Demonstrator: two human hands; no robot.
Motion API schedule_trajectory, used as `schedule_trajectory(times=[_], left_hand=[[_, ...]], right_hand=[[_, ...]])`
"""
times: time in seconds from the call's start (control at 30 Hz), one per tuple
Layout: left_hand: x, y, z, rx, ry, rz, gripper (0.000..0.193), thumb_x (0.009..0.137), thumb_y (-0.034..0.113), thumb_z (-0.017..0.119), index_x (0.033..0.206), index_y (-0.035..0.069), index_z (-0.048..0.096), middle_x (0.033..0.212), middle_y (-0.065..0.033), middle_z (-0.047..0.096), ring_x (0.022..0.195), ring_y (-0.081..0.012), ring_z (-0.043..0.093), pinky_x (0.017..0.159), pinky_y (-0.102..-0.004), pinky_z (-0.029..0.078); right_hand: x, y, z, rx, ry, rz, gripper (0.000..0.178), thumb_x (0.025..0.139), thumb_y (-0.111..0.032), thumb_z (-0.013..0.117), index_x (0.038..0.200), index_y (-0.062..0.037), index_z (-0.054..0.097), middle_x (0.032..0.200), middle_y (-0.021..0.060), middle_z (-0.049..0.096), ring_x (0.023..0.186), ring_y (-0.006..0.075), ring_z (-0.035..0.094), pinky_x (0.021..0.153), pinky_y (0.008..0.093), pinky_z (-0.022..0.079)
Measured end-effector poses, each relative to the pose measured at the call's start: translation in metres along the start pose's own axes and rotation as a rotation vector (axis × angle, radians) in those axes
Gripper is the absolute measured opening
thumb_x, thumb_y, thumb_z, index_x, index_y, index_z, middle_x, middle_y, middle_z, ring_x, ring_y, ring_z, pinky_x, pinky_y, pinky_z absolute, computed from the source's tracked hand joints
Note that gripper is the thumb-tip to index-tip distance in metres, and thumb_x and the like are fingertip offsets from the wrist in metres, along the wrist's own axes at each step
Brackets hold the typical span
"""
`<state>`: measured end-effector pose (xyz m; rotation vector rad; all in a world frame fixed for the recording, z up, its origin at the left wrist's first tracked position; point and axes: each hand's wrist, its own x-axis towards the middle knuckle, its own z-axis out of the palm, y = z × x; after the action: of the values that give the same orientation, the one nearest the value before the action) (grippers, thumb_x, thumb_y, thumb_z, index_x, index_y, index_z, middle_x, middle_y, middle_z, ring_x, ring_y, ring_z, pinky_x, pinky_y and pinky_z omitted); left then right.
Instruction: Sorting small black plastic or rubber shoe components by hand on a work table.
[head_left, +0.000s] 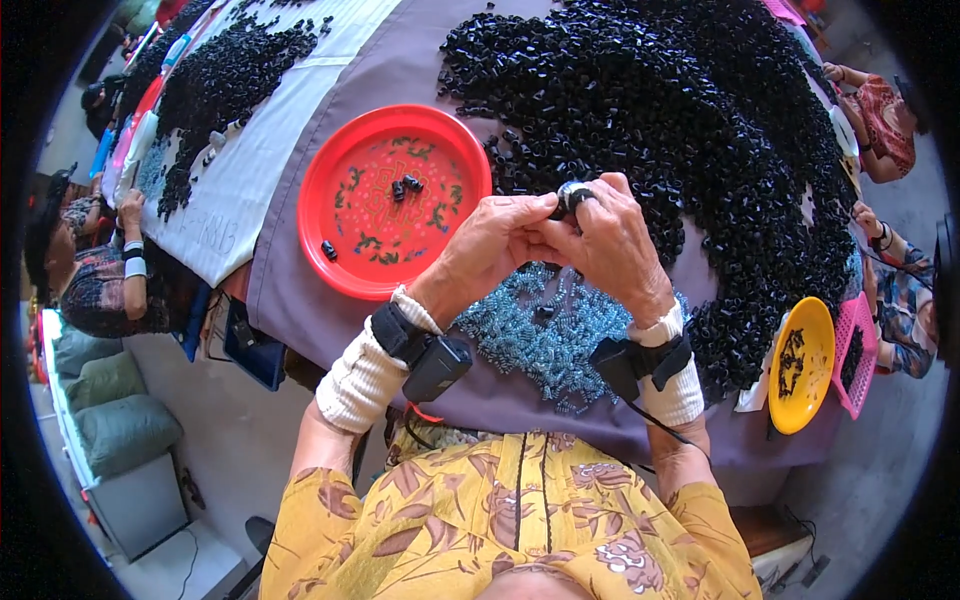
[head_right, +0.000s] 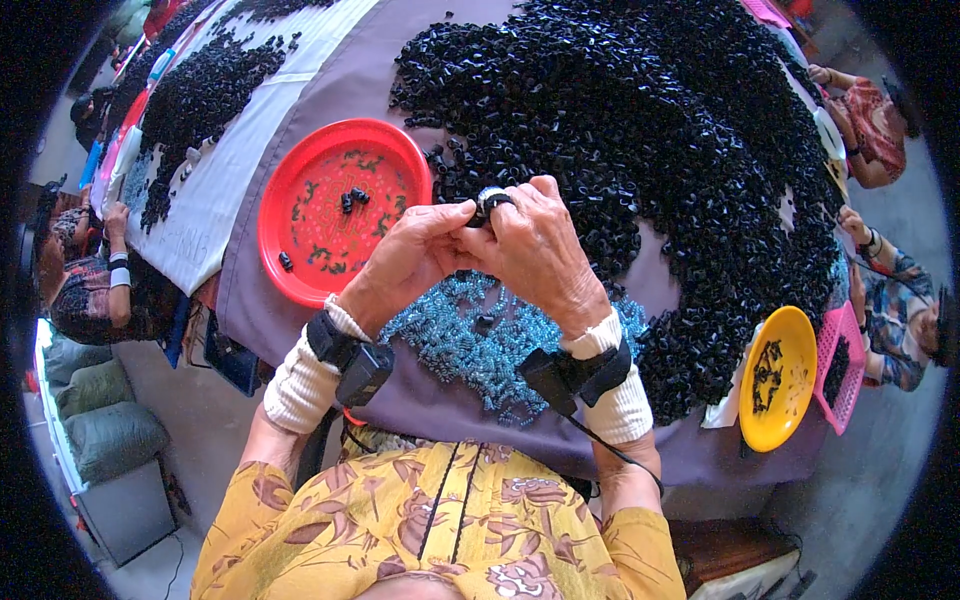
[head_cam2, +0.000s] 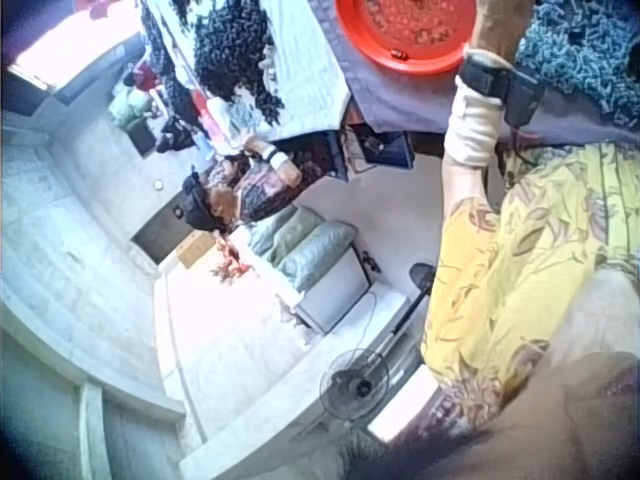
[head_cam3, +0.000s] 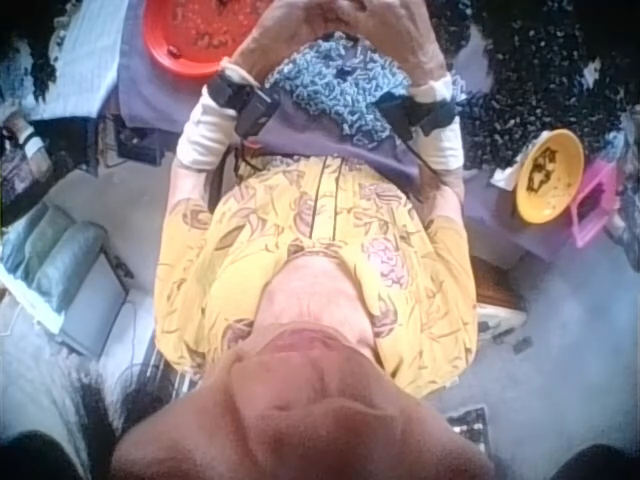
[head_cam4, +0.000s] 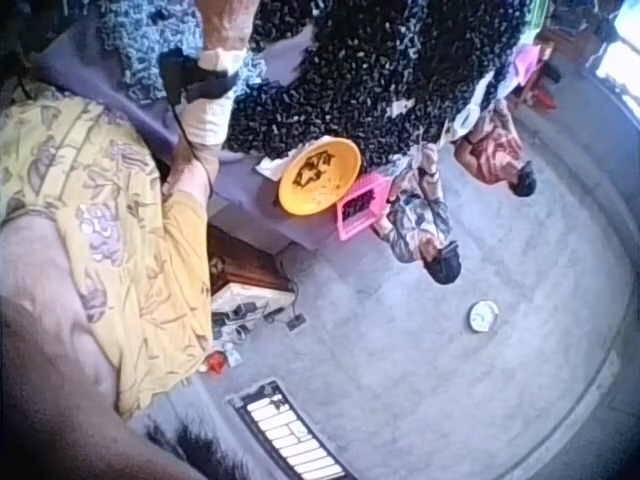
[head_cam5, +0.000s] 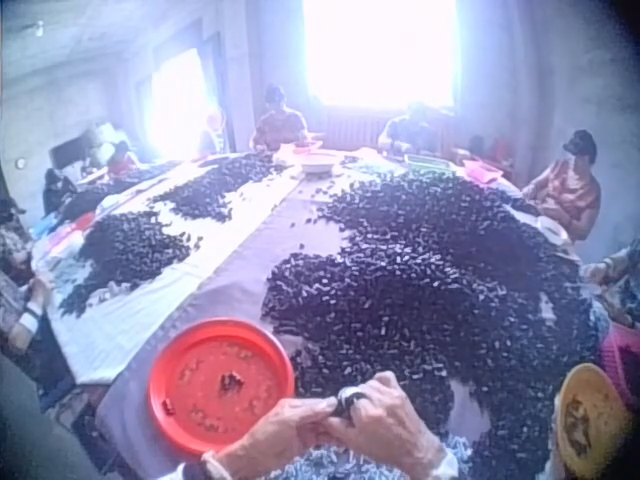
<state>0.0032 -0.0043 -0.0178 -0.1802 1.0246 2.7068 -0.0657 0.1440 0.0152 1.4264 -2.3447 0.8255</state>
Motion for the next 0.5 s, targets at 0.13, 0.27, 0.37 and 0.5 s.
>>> schedule_trajectory(times=[0.13, 0.27, 0.37, 0.5], left_hand=[[0.0004, 0.0, -0.0001, 0.076, 0.013, -0.005, 0.031, 0.095, 0.027, 0.046, 0.096, -0.001, 0.06, 0.088, -0.0109, 0.065, 0.08, -0.0189, 0.065, 0.075, -0.0357, 0.055], [-0.0028, 0.0038, -0.0035, 0.259, 0.111, -0.041, 0.041, 0.094, 0.037, 0.046, 0.095, -0.001, 0.061, 0.087, -0.0111, 0.065, 0.08, -0.0188, 0.065, 0.074, -0.0345, 0.055], [-0.0059, 0.0036, -0.0022, 0.276, 0.159, -0.037, 0.046, 0.093, 0.043, 0.047, 0.094, -0.001, 0.062, 0.086, -0.0107, 0.065, 0.079, -0.0184, 0.065, 0.073, -0.033, 0.055], [-0.0072, 0.0014, -0.0014, 0.333, 0.124, 0.022, 0.039, 0.093, 0.037, 0.049, 0.094, 0.0, 0.062, 0.086, -0.01, 0.065, 0.079, -0.0181, 0.065, 0.073, -0.032, 0.055]], right_hand=[[-0.0002, 0.0068, 0.0007, -0.01, -0.002, -0.013, 0.025, 0.072, -0.023, 0.068, 0.06, -0.004, 0.057, 0.061, 0.0083, 0.056, 0.063, 0.024, 0.054, 0.072, 0.0366, 0.04], [0.0002, 0.0056, -0.0008, -0.001, -0.031, 0.007, 0.025, 0.072, -0.022, 0.068, 0.059, -0.0042, 0.056, 0.06, 0.008, 0.056, 0.062, 0.0237, 0.054, 0.072, 0.0366, 0.04], [-0.0006, 0.0063, -0.0006, -0.005, -0.024, 0.02, 0.026, 0.072, -0.022, 0.068, 0.058, -0.0045, 0.056, 0.059, 0.0084, 0.056, 0.062, 0.0235, 0.055, 0.073, 0.0363, 0.04], [0.0021, 0.0068, 0.0015, 0.0, -0.064, -0.012, 0.025, 0.074, -0.024, 0.067, 0.064, -0.0037, 0.058, 0.061, 0.0094, 0.057, 0.063, 0.0254, 0.056, 0.071, 0.0363, 0.04]])
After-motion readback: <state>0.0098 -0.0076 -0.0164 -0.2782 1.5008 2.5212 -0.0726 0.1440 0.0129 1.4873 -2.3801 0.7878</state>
